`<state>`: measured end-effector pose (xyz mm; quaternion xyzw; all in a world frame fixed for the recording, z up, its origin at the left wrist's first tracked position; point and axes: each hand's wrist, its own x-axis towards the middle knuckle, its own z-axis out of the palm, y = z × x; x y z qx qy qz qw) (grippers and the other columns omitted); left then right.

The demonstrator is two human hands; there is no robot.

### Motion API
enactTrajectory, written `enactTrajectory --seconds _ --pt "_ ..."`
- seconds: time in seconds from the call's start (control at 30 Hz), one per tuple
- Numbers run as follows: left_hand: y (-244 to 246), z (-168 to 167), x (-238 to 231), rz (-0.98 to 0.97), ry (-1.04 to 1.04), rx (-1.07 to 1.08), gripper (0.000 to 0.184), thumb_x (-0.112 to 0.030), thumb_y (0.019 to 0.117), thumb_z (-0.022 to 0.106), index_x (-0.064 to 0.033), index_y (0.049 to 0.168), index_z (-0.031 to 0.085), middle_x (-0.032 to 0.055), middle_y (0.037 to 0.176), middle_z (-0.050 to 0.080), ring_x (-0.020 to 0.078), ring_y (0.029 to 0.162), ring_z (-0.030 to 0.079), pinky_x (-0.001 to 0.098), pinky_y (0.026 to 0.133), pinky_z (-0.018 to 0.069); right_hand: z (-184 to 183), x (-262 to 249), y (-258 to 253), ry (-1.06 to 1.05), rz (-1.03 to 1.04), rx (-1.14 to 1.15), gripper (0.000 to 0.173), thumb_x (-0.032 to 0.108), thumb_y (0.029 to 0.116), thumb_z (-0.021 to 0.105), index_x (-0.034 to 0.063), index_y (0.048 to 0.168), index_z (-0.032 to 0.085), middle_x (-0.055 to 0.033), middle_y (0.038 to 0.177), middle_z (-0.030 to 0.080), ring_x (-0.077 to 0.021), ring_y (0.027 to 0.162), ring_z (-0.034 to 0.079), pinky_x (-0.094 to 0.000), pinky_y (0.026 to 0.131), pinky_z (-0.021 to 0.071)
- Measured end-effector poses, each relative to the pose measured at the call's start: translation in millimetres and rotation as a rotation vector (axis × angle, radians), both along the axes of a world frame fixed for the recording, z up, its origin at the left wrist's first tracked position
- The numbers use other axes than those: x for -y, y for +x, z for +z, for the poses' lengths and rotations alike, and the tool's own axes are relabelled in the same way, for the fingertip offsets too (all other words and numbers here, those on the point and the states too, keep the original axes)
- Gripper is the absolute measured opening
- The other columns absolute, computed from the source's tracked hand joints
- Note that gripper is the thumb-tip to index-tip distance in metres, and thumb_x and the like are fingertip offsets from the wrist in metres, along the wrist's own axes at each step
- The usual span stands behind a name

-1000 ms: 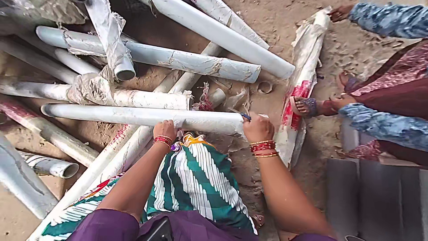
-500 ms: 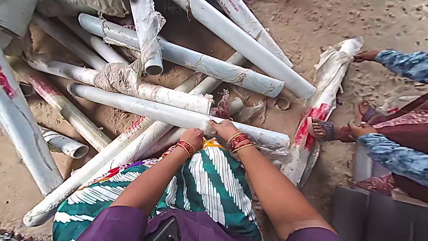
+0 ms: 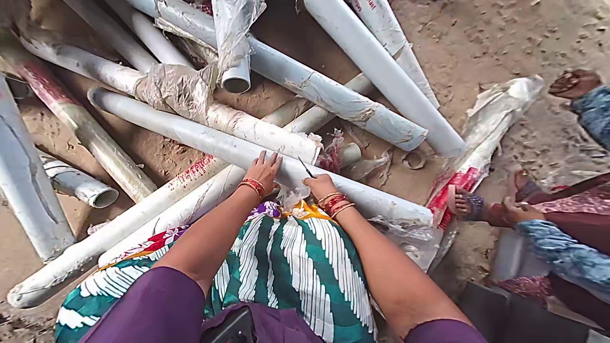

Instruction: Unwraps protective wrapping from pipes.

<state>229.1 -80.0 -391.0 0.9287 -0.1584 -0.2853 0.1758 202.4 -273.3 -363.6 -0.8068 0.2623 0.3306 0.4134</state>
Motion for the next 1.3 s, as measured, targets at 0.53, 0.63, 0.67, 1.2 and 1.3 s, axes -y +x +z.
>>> enactTrajectory --seconds 0.53,0.63,0.67,1.2,1.3 --pt "21 5 26 -0.075 0.257 -0.134 0.093 -0.025 0.0902 0.080 -0.0018 0.162 0.026 0.0176 0.170 0.024 0.0506 0.152 0.026 0.0661 0.106 0.0443 76 74 -85 0.166 -0.582 0.080 0.029 0.006 0.0997 0.060 0.0120 0.073 0.052 0.0062 0.050 0.036 -0.0023 0.038 0.027 -0.0179 0.039 0.0247" --pt "24 5 29 -0.052 0.283 -0.138 0.093 -0.024 0.0890 0.081 -0.0027 0.162 0.027 0.0161 0.169 0.026 0.0512 0.150 0.029 0.0673 0.100 0.0487 116 89 -110 0.209 -0.715 0.217 0.028 0.000 0.0978 0.054 0.0126 0.072 0.053 0.0069 0.048 0.040 -0.0005 0.036 0.028 -0.0165 0.036 0.0241" --pt "30 4 29 -0.038 0.283 -0.133 0.093 -0.022 0.0869 0.083 -0.0023 0.161 0.029 0.0166 0.168 0.029 0.0516 0.149 0.032 0.0681 0.099 0.0492 141 105 -122 0.225 -0.734 0.320 0.028 -0.001 0.0941 0.052 0.0148 0.071 0.055 0.0077 0.048 0.045 0.0008 0.036 0.033 -0.0158 0.035 0.0265" --pt "18 3 35 0.081 0.199 -0.130 0.108 -0.036 0.0841 0.086 0.0008 0.162 0.021 0.0234 0.169 0.020 0.0522 0.153 0.020 0.0656 0.116 0.0337 120 135 -148 -0.618 0.279 0.493 0.060 0.050 0.0963 0.062 0.0022 0.133 0.065 -0.0233 0.086 0.072 -0.0439 0.073 0.069 -0.0620 0.065 0.0521" --pt "-14 32 30 0.104 0.009 0.262 0.072 -0.033 0.0987 0.069 0.0132 0.148 0.042 0.0345 0.154 0.042 0.0609 0.141 0.037 0.0704 0.111 0.0365 92 106 -83 -0.561 0.349 0.361 0.075 0.054 0.0948 0.067 0.0106 0.153 0.046 -0.0269 0.094 0.072 -0.0493 0.088 0.070 -0.0660 0.077 0.0521"
